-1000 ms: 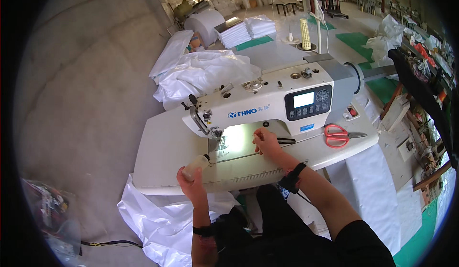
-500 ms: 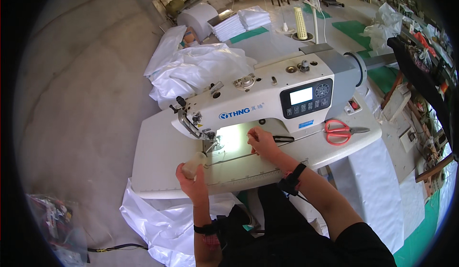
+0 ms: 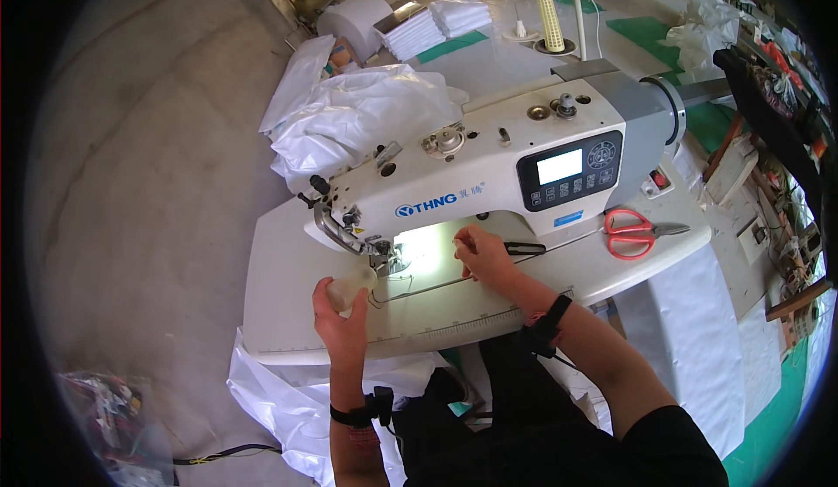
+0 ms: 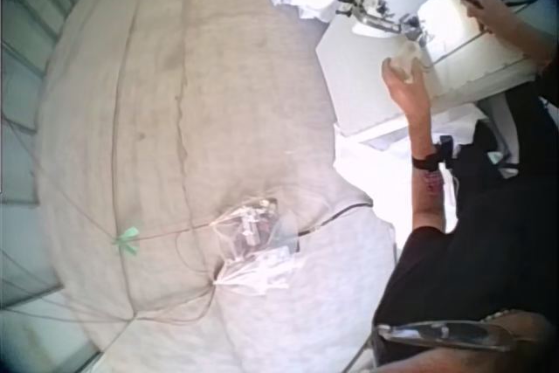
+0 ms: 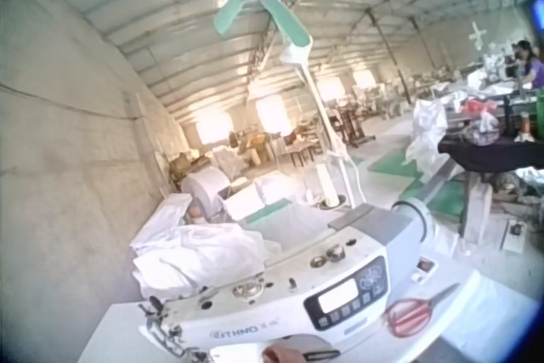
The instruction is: Sewing large white plastic sheets using an industrial sewing machine and oiling the machine components.
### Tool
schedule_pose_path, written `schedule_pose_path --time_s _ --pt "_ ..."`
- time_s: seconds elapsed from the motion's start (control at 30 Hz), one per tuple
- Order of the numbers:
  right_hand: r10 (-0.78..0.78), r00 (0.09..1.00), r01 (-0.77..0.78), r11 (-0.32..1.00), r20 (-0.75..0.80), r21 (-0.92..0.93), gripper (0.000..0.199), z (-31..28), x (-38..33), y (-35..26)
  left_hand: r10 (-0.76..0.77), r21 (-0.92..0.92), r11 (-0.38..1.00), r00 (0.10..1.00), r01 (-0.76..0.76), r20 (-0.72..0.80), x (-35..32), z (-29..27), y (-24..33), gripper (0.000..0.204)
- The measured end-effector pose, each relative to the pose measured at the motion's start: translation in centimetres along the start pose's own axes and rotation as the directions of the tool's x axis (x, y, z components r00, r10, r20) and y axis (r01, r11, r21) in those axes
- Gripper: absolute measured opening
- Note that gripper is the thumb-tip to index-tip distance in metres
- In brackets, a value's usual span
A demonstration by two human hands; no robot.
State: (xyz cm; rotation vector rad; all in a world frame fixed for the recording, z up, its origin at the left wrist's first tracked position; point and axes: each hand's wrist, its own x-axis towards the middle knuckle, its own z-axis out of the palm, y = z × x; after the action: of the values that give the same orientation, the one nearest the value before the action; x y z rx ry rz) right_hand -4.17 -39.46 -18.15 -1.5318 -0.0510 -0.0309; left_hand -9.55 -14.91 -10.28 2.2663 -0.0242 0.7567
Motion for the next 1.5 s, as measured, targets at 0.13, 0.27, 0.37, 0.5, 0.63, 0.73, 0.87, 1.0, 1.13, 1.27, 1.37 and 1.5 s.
schedule_pose_path --time_s 0.13,0.27,0.37,0.5,0.63,0.73,0.87,1.0,1.13,1.27,1.37,1.5 --pt "-0.009 1.0 0.009 1.0 -0.003 -0.016 0.013 0.0 0.1 0.2 0.031 0.083 0.996 0.996 -0.038 0.084 1.3 -0.3 1.5 0.048" --pt "-0.012 1.0 0.012 1.0 -0.007 -0.007 0.013 -0.1 0.0 -0.1 0.048 0.1 0.993 0.99 -0.061 0.129 2.3 -0.3 2.3 0.048" --pt "0.018 1.0 -0.018 1.0 -0.001 0.006 0.013 -0.1 0.1 -0.2 0.14 0.16 0.975 0.984 -0.156 0.105 3.0 -0.1 1.2 0.046" --pt "0.019 1.0 -0.019 1.0 0.005 0.004 0.013 -0.2 0.2 0.0 0.12 0.144 0.98 0.987 -0.135 0.11 3.3 0.2 1.2 0.045" --pt "0.014 1.0 -0.014 1.0 0.008 0.006 0.014 0.0 0.1 -0.4 0.154 0.162 0.972 0.982 -0.17 0.107 3.3 -0.1 1.2 0.044" --pt "0.02 1.0 -0.02 1.0 0.002 0.005 0.014 -0.1 0.1 -0.4 0.114 0.146 0.981 0.986 -0.131 0.121 3.4 0.0 1.8 0.045" --pt "0.033 0.999 -0.034 0.999 0.005 0.008 0.013 -0.2 0.1 -0.5 0.049 0.126 0.99 0.989 -0.066 0.14 3.2 0.0 2.2 0.046" --pt "0.04 0.999 -0.04 0.999 0.004 0.013 0.013 -0.1 0.0 -0.6 0.134 0.148 0.978 0.985 -0.149 0.107 3.2 0.0 1.9 0.043" --pt "0.027 1.0 -0.027 1.0 0.006 0.009 0.013 -0.1 0.0 -0.5 0.147 0.144 0.976 0.984 -0.161 0.103 2.9 -0.2 1.9 0.047" --pt "0.024 1.0 -0.025 0.999 0.006 0.023 0.013 0.0 -0.1 -0.6 -0.011 0.035 0.999 0.999 0.01 0.041 1.6 -0.7 2.1 0.048" --pt "0.02 1.0 -0.02 0.999 0.002 0.026 0.013 -0.2 0.1 -0.2 -0.139 -0.08 0.987 0.99 0.139 0.002 0.4 -0.9 2.4 0.048" --pt "0.018 1.0 -0.018 0.999 0.008 0.028 0.013 -0.1 0.2 -0.1 -0.198 -0.158 0.969 0.98 0.192 -0.023 -0.8 -0.5 1.8 0.049"
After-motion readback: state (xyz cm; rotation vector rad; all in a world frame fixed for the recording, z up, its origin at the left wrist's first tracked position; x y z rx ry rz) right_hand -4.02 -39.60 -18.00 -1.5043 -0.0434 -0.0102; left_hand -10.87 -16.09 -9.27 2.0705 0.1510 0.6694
